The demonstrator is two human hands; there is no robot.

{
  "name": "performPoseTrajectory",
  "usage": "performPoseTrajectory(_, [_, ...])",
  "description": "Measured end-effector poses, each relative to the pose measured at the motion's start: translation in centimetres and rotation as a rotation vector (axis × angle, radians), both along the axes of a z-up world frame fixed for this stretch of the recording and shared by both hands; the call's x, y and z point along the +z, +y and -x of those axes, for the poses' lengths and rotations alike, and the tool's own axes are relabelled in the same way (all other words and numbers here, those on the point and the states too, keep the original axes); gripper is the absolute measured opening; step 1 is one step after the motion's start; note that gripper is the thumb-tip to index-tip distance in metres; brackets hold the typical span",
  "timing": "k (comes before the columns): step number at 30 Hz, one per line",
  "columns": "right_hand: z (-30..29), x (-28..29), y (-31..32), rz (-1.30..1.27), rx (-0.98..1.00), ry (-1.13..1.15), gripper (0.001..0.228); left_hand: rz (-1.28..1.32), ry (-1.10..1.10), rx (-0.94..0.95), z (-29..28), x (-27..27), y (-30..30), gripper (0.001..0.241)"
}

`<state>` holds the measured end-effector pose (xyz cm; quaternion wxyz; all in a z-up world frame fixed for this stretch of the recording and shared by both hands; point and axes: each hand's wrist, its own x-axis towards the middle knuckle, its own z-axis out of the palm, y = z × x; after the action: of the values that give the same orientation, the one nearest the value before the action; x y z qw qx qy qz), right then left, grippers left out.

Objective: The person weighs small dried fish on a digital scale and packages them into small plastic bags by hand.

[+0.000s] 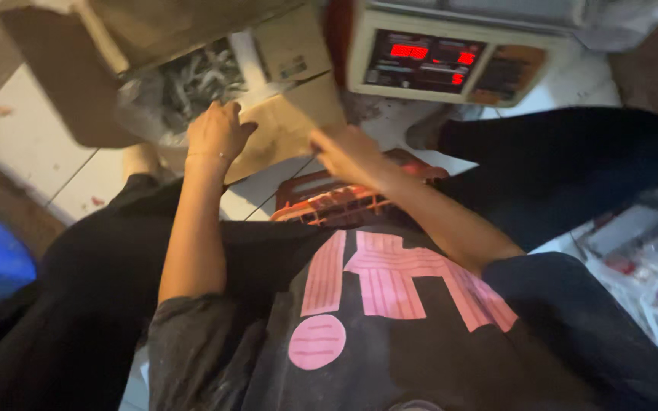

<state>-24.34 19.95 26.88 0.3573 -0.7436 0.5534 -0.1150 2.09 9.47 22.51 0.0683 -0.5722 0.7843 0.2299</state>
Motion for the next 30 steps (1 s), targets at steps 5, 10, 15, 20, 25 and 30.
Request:
performPoseTrajectory(5, [-2.6, -4.7, -6.7, 0.143, -0.023, -0.143, 0.029, 0.147, 0.000, 0.102, -2.9, 2.2, -0.4, 0.048])
performPoseTrajectory(10, [-6.0, -11.2, -15.6, 0.088, -0.133, -0.035, 0.028, 0.219, 0.050, 0.230, -5.5, 3.7, -1.2, 0.042])
performPoseTrajectory(15, [-8.9, -15.8, -19.5, -0.044, -0.139, 0.199, 0.026, 0.166, 0.101, 0.190, -4.4, 3.9, -1.1, 0.046])
performPoseTrajectory(20, [-8.8, -18.5, -19.5, -0.056, -0.166, 0.294, 0.025, 0.179, 0.114, 0.181, -3.8, 3.0, -1.0, 0.044])
performPoseTrajectory(25, [-8.0, -19.5, -18.6, -0.084, -0.170, 0.240, 0.024, 0.177, 0.031, 0.188, -2.3, 1.7, -0.9, 0.046])
performPoseTrajectory(30, [-9.5, -20.2, -19.9, -0.099, -0.175, 0.191, 0.023, 0.129, 0.119, 0.184, -1.9, 1.6, -0.3, 0.046])
